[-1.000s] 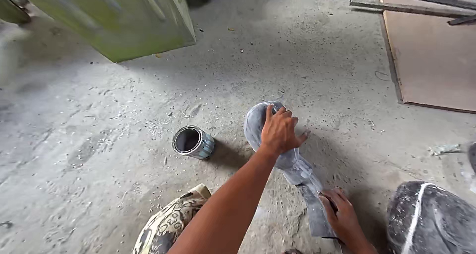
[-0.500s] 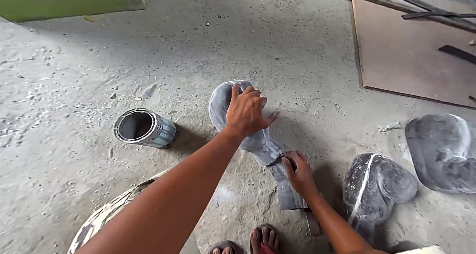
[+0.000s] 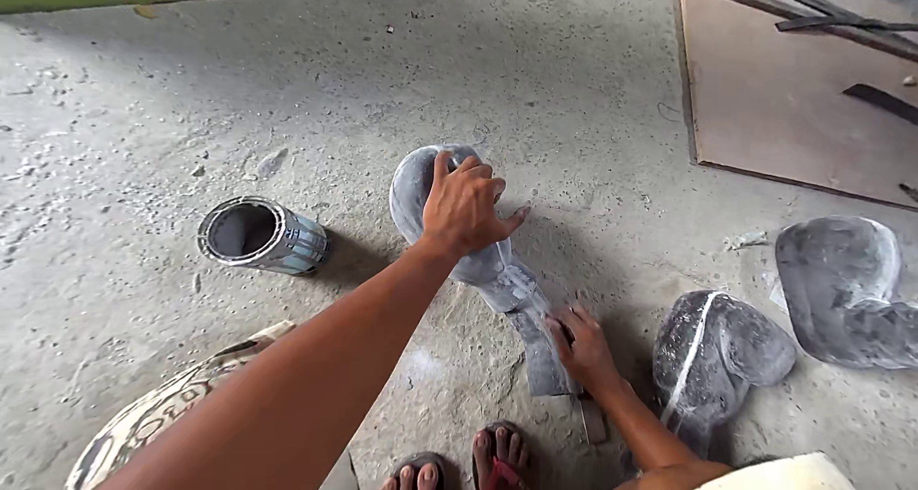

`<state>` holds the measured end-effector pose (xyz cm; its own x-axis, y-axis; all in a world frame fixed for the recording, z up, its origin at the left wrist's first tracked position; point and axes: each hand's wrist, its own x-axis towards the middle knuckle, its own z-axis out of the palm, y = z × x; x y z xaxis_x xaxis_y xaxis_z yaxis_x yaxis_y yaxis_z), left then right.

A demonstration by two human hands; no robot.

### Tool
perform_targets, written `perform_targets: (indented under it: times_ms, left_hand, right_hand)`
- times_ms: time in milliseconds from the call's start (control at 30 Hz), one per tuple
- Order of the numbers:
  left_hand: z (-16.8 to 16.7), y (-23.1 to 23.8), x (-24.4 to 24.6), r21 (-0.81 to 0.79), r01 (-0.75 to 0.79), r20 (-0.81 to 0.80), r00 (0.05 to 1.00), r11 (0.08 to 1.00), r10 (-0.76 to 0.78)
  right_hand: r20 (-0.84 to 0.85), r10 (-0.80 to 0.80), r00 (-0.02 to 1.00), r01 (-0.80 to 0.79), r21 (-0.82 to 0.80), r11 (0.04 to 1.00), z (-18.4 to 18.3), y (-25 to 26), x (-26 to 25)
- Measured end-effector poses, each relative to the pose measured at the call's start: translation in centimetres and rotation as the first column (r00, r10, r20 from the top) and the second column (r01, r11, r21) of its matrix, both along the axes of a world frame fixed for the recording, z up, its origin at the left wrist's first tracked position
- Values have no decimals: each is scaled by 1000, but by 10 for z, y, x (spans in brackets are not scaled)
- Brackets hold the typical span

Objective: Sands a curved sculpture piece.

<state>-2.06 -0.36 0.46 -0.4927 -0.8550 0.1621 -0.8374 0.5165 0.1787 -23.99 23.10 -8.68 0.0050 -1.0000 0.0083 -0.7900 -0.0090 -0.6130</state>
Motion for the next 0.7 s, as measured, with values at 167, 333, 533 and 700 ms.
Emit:
perform_targets:
  times_ms: [167,333,533,700]
  left_hand:
    - [2,-3,-6,36,13,27,1000,999,-13]
    - [2,-3,-6,44,9,7,1000,999,-9]
    - [4,-5,-9,54,14,28,1000,998,-15]
    - [6,-4,-11,78,24,52,998,997,-28]
  right_hand:
    - [-22,22,1000,-21,25,999,7,-15,10]
    - [-53,37,998,-37,-2,999,4,-3,11]
    - [-58,1,998,2,37,999,8,8,14]
    - [-70,36,997,-37,-14,999,9,-19,25]
